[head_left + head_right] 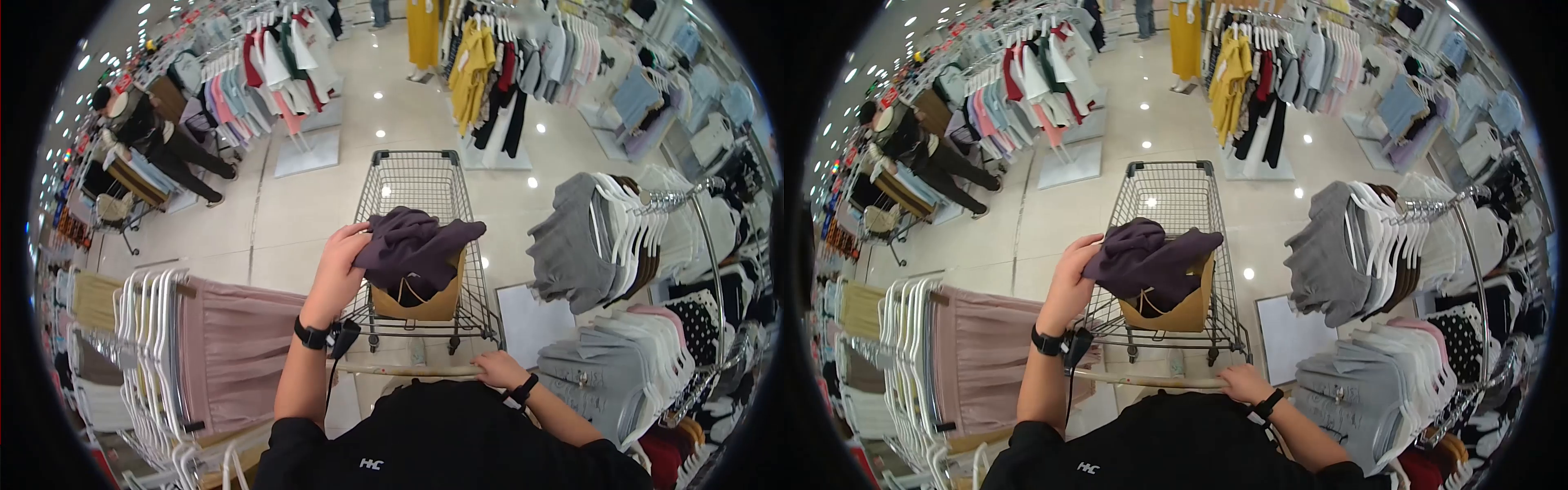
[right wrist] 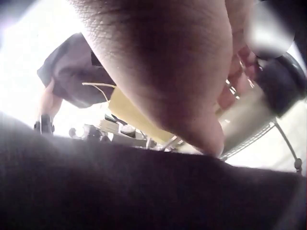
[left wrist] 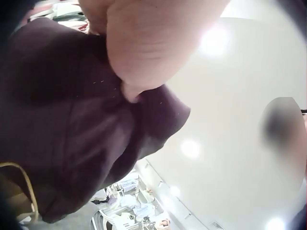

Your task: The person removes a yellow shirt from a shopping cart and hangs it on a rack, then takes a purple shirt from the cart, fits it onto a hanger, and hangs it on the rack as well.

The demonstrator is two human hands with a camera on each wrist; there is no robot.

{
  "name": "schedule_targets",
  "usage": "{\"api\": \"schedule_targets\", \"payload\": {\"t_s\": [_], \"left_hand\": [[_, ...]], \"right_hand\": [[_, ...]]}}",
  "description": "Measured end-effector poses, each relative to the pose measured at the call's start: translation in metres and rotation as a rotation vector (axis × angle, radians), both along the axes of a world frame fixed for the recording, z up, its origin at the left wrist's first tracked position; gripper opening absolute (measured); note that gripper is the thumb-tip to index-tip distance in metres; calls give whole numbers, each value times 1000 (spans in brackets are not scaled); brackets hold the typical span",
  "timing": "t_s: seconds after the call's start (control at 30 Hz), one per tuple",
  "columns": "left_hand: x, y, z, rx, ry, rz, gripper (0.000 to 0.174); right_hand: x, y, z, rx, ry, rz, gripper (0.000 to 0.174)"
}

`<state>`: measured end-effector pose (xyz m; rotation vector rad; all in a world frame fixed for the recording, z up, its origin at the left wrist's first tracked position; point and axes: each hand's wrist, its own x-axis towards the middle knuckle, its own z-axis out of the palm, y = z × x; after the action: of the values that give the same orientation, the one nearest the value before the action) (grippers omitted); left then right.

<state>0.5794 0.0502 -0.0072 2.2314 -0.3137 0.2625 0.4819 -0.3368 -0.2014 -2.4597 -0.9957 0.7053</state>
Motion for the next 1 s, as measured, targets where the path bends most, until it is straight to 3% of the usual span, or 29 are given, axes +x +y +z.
{"api": "schedule_targets", "payload": {"t_s": [0.1,0.17,0.23,0.33,0.4,0.5,0.53,0.57,0.6,0.67,0.8,0.87,1.0], "left_hand": [[-54,-23,34,-5,-349,208,35],[-96,-50,44,24,-415,222,36],[-135,-77,40,100,-476,156,36],[-181,-115,17,169,-364,58,36],[-209,-128,-5,224,-248,55,50],[-258,-149,-20,45,-134,255,59],[-275,-154,-28,-258,-22,311,61],[-289,-159,-34,-568,76,355,65],[-302,-164,-40,-569,62,403,65],[-324,-171,-47,-1135,36,503,66],[-359,-173,-43,-978,47,728,60],[-376,-173,-56,-1022,49,910,55],[-418,-168,-70,-1244,-71,1038,43]], "right_hand": [[34,24,39,77,82,-68,28],[49,43,49,547,430,-185,40],[46,72,94,1056,1074,-254,46],[44,81,89,981,1145,-175,47],[51,95,88,910,1203,-105,47],[26,122,75,787,1294,23,48],[25,156,83,745,1321,63,48],[13,133,67,706,1346,99,48],[-2,127,65,670,1368,129,48],[-33,138,50,607,1404,171,49],[-94,146,33,505,1455,232,50],[-121,173,36,456,1468,260,50],[-153,182,29,372,1479,291,51]]}}
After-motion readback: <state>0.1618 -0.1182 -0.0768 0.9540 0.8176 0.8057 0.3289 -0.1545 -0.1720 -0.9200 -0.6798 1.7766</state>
